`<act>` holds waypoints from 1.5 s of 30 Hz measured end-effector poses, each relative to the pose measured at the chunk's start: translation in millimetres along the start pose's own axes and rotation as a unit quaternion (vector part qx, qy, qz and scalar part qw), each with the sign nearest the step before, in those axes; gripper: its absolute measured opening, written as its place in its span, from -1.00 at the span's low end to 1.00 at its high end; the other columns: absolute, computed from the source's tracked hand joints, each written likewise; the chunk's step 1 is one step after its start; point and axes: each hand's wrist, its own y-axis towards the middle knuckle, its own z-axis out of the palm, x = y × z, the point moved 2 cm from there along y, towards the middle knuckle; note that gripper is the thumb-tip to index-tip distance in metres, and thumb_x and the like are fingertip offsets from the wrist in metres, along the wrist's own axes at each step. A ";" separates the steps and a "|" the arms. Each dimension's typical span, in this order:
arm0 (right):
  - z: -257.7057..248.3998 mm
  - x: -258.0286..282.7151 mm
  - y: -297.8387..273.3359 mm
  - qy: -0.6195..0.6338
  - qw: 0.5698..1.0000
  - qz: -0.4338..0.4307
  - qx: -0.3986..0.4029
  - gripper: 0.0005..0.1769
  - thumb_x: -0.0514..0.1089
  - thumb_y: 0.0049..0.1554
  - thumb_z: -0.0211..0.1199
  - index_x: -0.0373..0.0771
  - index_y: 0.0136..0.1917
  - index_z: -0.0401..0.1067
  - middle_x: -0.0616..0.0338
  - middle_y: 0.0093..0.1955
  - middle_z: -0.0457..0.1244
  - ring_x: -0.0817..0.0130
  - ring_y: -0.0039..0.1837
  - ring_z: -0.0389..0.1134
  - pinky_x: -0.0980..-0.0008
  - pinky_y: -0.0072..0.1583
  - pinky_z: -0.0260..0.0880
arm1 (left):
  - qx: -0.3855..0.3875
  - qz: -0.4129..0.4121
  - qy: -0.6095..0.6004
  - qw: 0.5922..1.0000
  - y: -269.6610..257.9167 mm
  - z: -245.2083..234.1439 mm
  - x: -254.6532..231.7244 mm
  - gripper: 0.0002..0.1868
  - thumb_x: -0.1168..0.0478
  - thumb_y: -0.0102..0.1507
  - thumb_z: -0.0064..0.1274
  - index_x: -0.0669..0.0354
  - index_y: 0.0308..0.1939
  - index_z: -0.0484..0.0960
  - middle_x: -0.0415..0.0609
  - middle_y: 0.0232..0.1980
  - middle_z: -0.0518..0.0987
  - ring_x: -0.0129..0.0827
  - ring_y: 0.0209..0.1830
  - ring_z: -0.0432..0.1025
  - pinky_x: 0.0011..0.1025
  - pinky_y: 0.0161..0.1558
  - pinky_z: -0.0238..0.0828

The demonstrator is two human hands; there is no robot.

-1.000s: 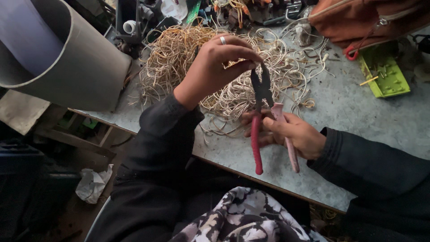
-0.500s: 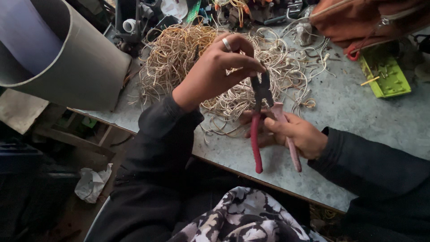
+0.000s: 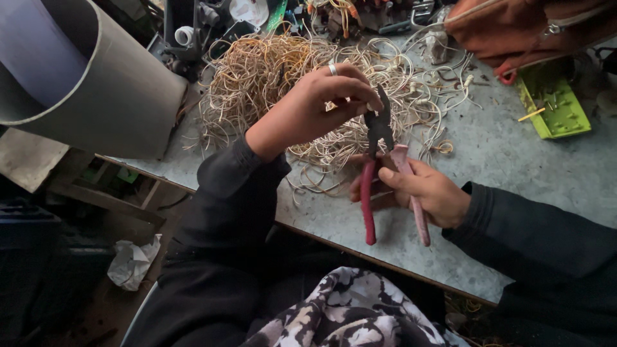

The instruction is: The person uses pliers to cut individual strands from a tangled pile of thin wires on a cluttered workbench. The person repeatedly picks up wire strands, cuts them with the pliers, and drops the cut pieces back onto the pile.

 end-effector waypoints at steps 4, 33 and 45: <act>-0.2 -3.5 0.0 -0.023 0.999 0.012 -0.040 -0.36 -0.05 0.28 -0.04 -0.30 0.56 0.03 -0.07 0.25 0.27 0.02 0.31 0.37 -0.06 0.31 0.45 | 0.002 0.010 -0.003 1.000 1.0 0.3 -3.0 -0.77 0.34 0.32 0.29 0.18 0.05 0.70 -0.02 0.05 0.56 -0.30 0.00 0.60 -0.44 0.03 0.67; -1.8 -16.6 -4.5 0.149 0.989 0.020 -0.014 -0.73 -0.06 0.30 0.16 -0.26 0.14 0.25 0.16 -0.23 0.14 0.29 -0.15 0.22 0.26 -0.10 0.32 | -0.034 0.021 0.033 0.999 -0.3 10.4 1.9 -0.84 0.37 0.34 0.25 0.21 0.00 0.72 -0.02 0.04 0.66 -0.29 0.02 0.65 -0.42 0.03 0.69; -3.4 -11.7 -0.4 0.075 0.991 0.056 -0.094 -0.69 -0.01 0.24 0.11 -0.22 0.16 0.30 0.15 -0.21 0.25 0.23 -0.13 0.33 0.19 -0.08 0.42 | -0.249 -0.021 -0.130 0.959 -15.5 -18.8 1.5 -0.86 0.41 0.48 0.06 0.19 0.11 0.56 -0.13 0.08 0.64 -0.51 0.02 0.57 -0.56 -0.02 0.60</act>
